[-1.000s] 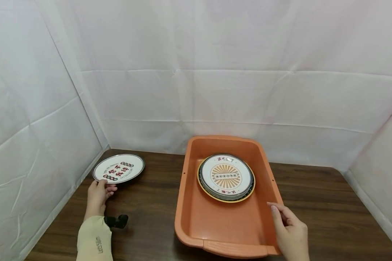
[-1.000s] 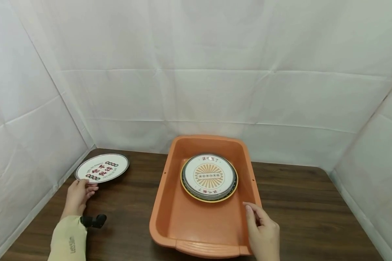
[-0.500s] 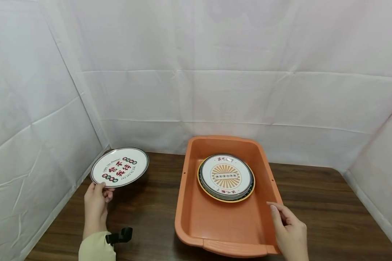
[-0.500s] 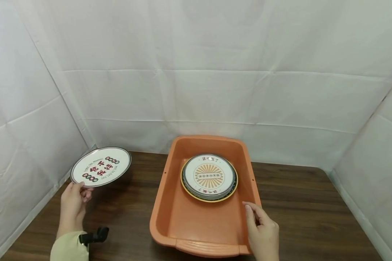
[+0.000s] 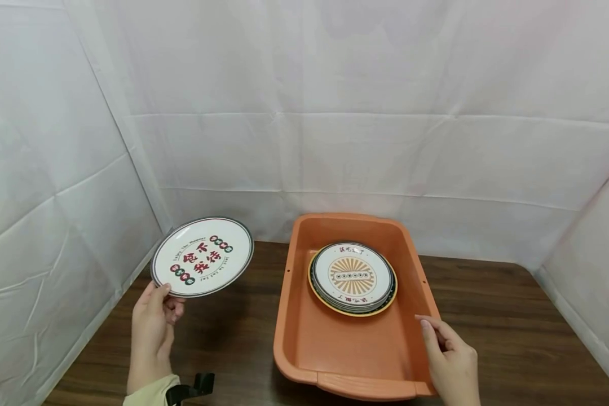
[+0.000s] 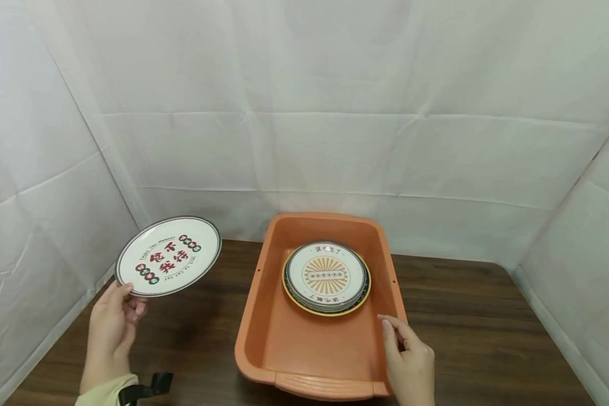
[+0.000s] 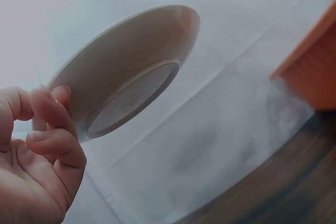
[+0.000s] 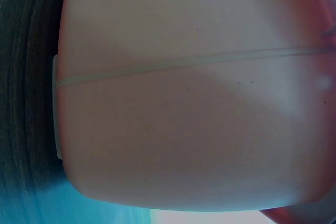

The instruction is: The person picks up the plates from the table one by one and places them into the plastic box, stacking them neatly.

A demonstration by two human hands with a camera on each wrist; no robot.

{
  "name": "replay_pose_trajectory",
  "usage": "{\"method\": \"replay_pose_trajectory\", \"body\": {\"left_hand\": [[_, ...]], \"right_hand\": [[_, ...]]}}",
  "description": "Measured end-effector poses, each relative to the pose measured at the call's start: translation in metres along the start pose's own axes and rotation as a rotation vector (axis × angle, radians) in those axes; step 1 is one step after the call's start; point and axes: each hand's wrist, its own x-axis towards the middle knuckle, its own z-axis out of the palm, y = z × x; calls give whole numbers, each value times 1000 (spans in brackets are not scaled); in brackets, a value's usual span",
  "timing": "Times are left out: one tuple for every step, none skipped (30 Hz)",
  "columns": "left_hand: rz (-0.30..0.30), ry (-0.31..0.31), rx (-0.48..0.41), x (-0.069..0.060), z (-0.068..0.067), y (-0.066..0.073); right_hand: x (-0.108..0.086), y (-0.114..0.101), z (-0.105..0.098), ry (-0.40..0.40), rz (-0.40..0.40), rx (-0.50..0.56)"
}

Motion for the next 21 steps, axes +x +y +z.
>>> {"method": "replay_pose_trajectory", "body": {"left_hand": [[9, -28, -9, -2, 3, 0], [16, -54, -18, -4, 5, -1], [24, -77, -25, -6, 8, -1], [27, -102, -31, -8, 11, -1], [32, -127, -30, -10, 15, -2], [35, -156, -32, -11, 18, -3], [37, -185, -36, -13, 22, -3], [40, -212, -32, -15, 26, -4], [43, -243, -31, -16, 30, -5], [42, -277, -32, -18, 34, -7], [42, -310, -33, -19, 39, -8], [40, -339, -31, -20, 43, -10], [35, -364, -29, -21, 46, -12], [29, -390, -27, -23, 50, -14], [21, -412, -27, -24, 53, -16], [15, -429, -24, -25, 57, -18], [10, -448, -18, -26, 59, -21], [5, -465, -14, -27, 62, -23], [0, -484, -14, -29, 64, -25], [-6, -501, -11, -31, 67, -27], [-13, -515, -1, -33, 69, -28]], "right_hand": [[0, 0, 0, 1, 1, -2], [0, 0, 0, 0, 1, -3], [0, 0, 0, 1, 3, -9], [0, 0, 0, 2, 2, -9], [0, 1, 0, 2, -1, -9], [0, 1, 0, 3, -4, -8], [0, 1, -1, 4, -6, -11], [1, 1, -1, 5, -9, -13], [1, 1, -1, 7, -13, -14], [1, 1, -1, 8, -16, -15], [1, 1, -1, 8, -19, -16], [1, 1, 0, 9, -17, -21], [1, 1, 0, 12, -17, -20], [1, 1, 1, 16, -17, -12], [1, 0, 1, 19, -13, -3], [1, 0, 1, 22, -11, 6], [1, 0, 2, 27, -11, 16], [1, 0, 2, 29, -7, 26], [1, -1, 2, 31, -9, 38], [1, -1, 2, 31, -8, 43], [1, -2, 2, 29, -6, 44]]}}
